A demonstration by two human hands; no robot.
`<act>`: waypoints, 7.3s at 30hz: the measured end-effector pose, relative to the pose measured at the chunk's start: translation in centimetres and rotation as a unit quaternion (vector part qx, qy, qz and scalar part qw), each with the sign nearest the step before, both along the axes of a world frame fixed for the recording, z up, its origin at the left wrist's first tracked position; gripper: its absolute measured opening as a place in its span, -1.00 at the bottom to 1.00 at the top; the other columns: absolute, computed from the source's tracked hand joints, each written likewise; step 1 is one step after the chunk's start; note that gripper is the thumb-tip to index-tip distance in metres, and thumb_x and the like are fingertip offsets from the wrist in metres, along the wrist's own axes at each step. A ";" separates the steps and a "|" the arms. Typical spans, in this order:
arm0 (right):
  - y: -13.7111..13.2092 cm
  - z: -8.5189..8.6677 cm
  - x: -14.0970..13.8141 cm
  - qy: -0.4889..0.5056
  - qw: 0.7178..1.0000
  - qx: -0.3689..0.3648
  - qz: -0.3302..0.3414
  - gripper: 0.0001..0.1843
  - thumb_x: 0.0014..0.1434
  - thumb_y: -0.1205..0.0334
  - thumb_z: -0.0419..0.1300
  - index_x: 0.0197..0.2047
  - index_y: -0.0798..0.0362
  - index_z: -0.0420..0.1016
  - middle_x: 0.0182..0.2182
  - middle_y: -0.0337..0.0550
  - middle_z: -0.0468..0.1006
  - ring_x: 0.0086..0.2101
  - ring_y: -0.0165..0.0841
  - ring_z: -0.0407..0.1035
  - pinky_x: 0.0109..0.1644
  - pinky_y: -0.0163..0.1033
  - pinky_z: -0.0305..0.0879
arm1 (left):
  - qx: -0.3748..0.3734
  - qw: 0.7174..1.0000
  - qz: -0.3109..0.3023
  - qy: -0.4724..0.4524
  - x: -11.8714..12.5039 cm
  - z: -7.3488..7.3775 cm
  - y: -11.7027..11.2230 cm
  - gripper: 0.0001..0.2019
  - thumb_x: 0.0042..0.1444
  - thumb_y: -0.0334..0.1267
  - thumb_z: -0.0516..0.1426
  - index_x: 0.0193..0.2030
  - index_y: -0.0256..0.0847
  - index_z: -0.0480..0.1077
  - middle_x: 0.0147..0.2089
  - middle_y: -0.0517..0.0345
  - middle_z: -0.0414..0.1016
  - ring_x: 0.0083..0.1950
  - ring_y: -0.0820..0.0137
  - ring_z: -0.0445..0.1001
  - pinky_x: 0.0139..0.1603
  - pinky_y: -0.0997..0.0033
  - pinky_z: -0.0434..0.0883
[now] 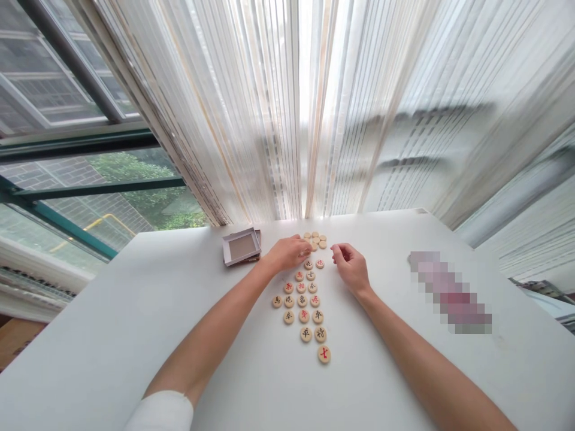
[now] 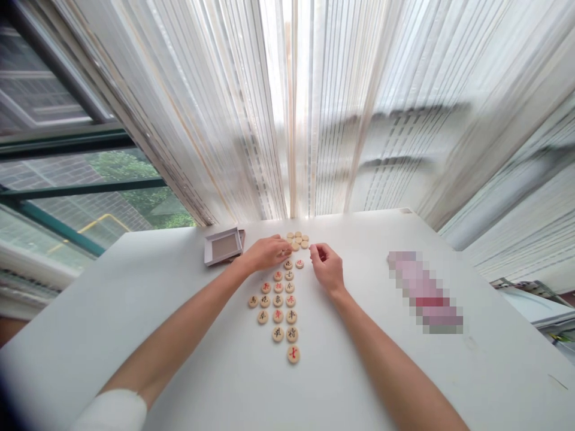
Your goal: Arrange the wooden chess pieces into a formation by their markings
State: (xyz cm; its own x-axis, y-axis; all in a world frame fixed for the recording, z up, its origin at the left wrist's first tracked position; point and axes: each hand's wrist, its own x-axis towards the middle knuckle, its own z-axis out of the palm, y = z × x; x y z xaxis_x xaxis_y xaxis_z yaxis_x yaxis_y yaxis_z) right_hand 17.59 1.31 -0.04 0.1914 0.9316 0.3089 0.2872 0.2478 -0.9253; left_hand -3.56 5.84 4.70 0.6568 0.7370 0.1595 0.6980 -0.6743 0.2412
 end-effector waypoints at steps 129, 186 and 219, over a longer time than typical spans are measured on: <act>-9.2 1.8 -2.2 -0.053 0.968 0.090 0.229 -0.73 0.29 0.25 0.23 0.06 -0.10 0.41 -0.19 -0.13 0.63 -0.23 -0.26 0.57 -0.11 -0.10 0.56 | -0.216 0.816 0.140 -0.518 0.9 -0.8 -14.2 -0.75 0.28 -0.12 0.15 -0.10 -0.21 0.57 -0.12 0.02 0.63 -0.12 0.28 0.61 -0.07 0.35 0.56; -9.0 3.1 -1.5 0.076 0.954 -0.019 0.289 -0.81 0.32 0.18 0.23 -0.01 -0.04 0.45 -0.14 -0.09 0.58 -0.18 -0.28 0.55 -0.05 -0.12 0.55 | -0.204 0.853 0.067 -0.476 0.8 -0.8 -14.4 -0.70 0.30 -0.24 0.13 0.13 -0.25 0.40 -0.12 0.01 0.55 -0.14 0.35 0.56 -0.02 0.32 0.51; -9.3 2.2 -2.1 -0.063 0.966 0.089 0.235 -0.74 0.27 0.24 0.26 0.02 -0.08 0.40 -0.18 -0.11 0.60 -0.27 -0.28 0.54 -0.15 -0.11 0.57 | -0.241 0.837 0.106 -0.480 0.9 -0.7 -14.6 -0.70 0.36 -0.10 0.04 0.02 -0.22 0.46 -0.12 0.04 0.57 -0.20 0.39 0.54 -0.16 0.43 0.50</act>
State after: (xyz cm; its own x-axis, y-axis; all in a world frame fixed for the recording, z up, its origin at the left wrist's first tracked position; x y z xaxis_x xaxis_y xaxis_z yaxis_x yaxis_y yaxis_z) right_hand 15.47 -7.99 2.17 -0.2885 0.8369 0.4652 0.2125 0.5297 -0.8211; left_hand -2.63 -8.78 3.97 0.2426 0.9515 0.1889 0.1194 -0.2226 0.9676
